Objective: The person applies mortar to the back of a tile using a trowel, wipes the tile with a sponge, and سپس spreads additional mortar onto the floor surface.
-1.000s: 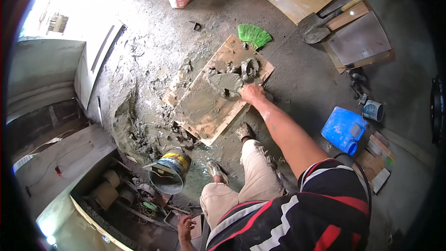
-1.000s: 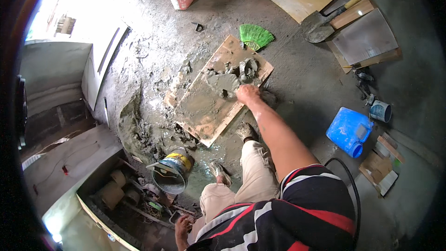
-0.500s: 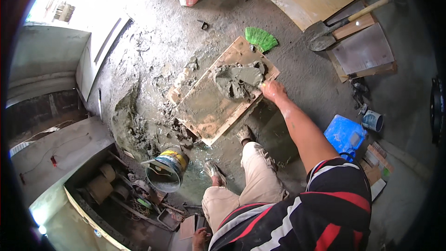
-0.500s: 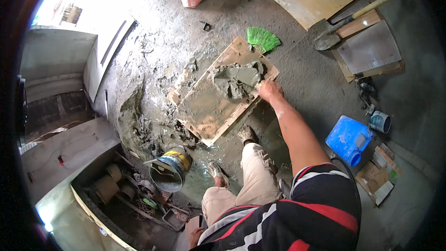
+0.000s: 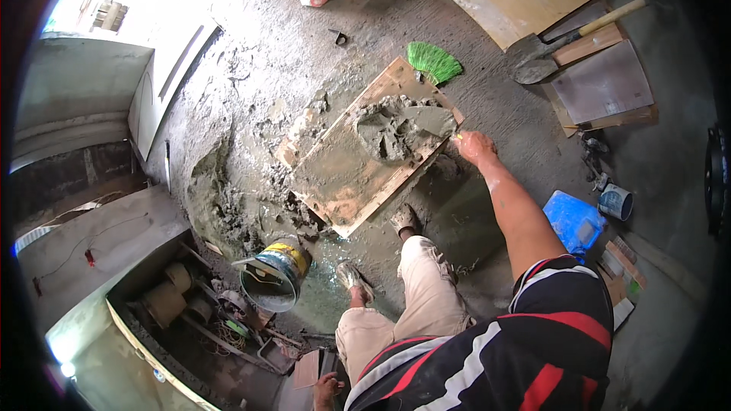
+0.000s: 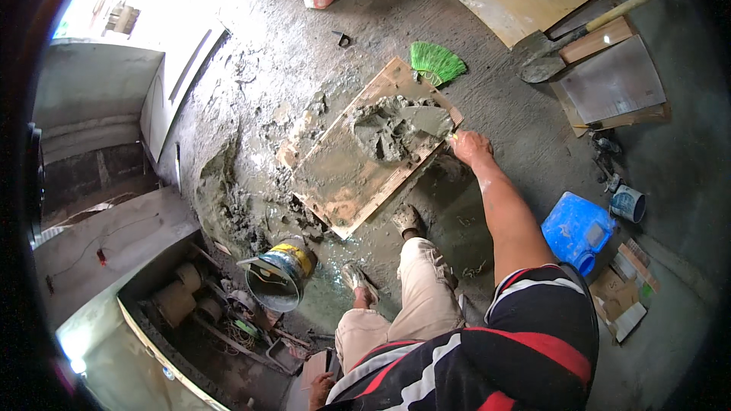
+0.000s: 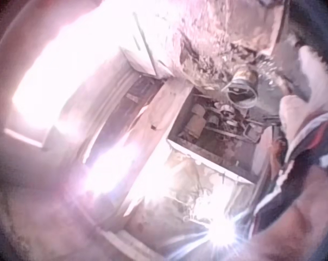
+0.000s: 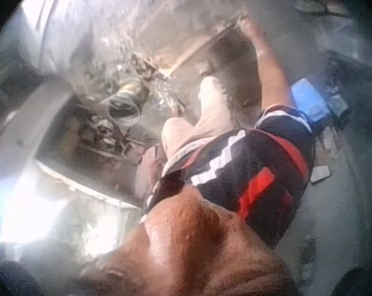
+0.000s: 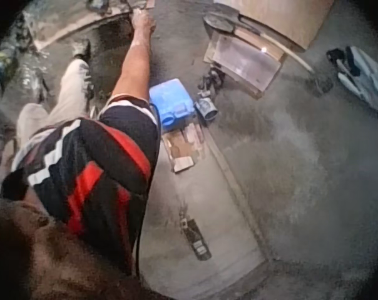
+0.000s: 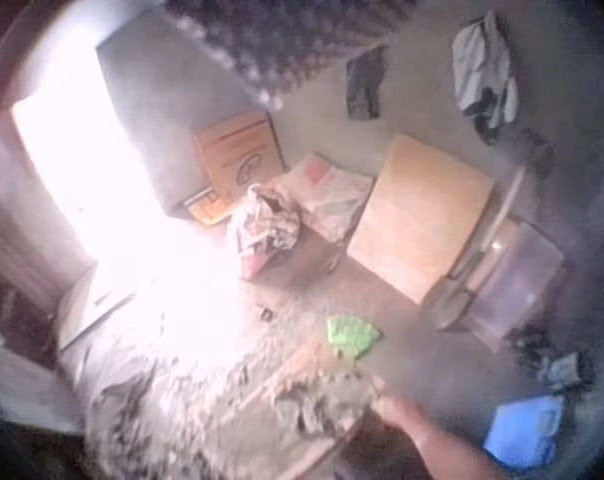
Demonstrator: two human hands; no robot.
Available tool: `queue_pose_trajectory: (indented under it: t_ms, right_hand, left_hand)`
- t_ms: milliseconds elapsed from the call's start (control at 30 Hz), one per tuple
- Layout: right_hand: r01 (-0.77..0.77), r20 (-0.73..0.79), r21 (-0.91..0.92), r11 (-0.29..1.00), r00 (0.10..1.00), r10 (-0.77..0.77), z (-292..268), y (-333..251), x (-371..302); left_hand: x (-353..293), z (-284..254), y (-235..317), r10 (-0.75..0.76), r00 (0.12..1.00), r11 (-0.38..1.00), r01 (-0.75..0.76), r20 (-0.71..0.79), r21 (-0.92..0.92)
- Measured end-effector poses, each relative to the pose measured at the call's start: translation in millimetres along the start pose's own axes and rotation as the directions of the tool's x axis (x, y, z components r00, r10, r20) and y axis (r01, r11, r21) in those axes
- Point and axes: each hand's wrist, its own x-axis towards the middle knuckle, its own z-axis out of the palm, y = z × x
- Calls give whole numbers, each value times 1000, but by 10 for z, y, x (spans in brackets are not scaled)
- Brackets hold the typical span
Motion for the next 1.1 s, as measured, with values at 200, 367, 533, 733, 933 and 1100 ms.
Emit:
queue_pose_trajectory:
  t_ms: [200,367,533,733,933,1100]
  right_hand:
    - [53,-50,2,999,997,-53,-62,-471,269]
    - [79,14,181,980,996,-83,113,-787,30]
    - [94,81,48,994,992,-98,-39,-1139,213]
    - [-16,51,34,999,999,15,-307,-809,480]
    - [68,0,42,997,998,-68,-433,-612,448]
    - [9,53,94,996,998,-14,-131,-583,767]
  left_hand:
    - [63,-229,-70,12,1000,993,-10,15,-114]
    - [-17,-267,265,42,997,993,-49,-70,-112]
    - [-91,-188,497,27,998,998,-29,-56,-49]
    - [-211,-154,510,-58,997,992,51,-59,-119]
    - [109,-322,-44,134,990,918,-138,36,371]
    - [268,-331,-34,115,993,958,-105,-25,268]
